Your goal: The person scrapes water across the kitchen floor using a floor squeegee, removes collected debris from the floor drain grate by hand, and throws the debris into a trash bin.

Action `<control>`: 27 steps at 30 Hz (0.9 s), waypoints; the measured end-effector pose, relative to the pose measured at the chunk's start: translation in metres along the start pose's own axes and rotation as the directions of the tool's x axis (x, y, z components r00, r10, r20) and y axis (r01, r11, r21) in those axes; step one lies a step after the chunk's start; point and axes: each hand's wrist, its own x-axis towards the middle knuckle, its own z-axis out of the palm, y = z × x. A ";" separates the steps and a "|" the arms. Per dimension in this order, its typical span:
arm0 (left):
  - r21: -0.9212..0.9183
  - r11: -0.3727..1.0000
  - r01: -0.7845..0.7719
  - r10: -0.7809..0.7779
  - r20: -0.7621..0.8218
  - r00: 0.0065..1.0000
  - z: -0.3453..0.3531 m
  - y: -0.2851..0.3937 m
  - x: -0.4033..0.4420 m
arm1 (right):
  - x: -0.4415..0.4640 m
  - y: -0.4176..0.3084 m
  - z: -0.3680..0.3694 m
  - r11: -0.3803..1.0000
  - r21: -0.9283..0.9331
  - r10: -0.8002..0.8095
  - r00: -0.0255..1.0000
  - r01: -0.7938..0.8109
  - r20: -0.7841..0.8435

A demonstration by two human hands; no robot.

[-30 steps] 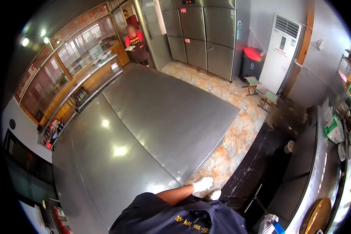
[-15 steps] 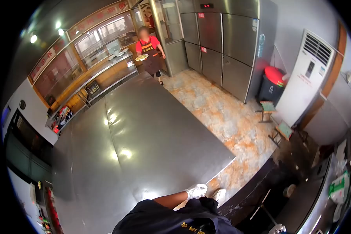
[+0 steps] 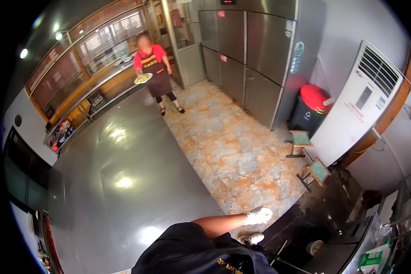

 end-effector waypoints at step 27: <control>0.512 0.468 0.720 -0.883 0.291 0.368 0.325 -0.059 0.262 | 0.054 -0.113 0.121 0.629 0.219 0.749 0.506 -0.746 -0.429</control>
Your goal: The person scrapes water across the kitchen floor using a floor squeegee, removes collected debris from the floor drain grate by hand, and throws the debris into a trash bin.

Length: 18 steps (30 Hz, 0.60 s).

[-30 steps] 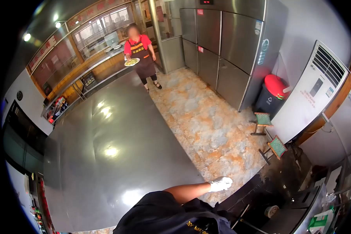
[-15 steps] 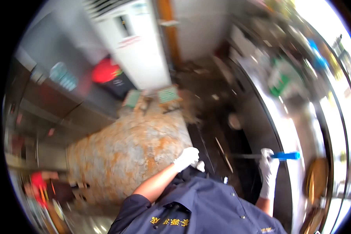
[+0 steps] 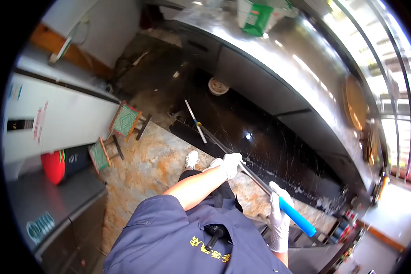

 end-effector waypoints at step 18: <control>0.113 0.922 0.371 -0.375 0.017 0.927 0.026 -0.067 0.019 | -0.061 0.076 -0.017 0.561 0.815 0.412 0.803 0.148 -0.430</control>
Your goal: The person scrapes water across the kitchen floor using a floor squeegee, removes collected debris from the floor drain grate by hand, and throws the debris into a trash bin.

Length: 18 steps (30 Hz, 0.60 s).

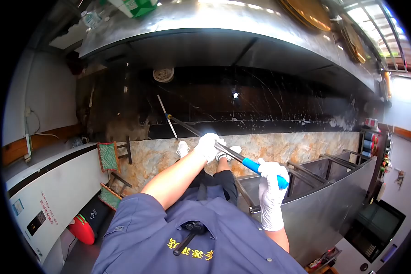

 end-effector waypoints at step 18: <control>0.681 -0.310 -0.663 -0.224 0.625 0.747 0.292 -0.568 0.257 | 0.109 -0.179 -0.422 0.923 -0.136 -0.384 0.872 0.359 -0.304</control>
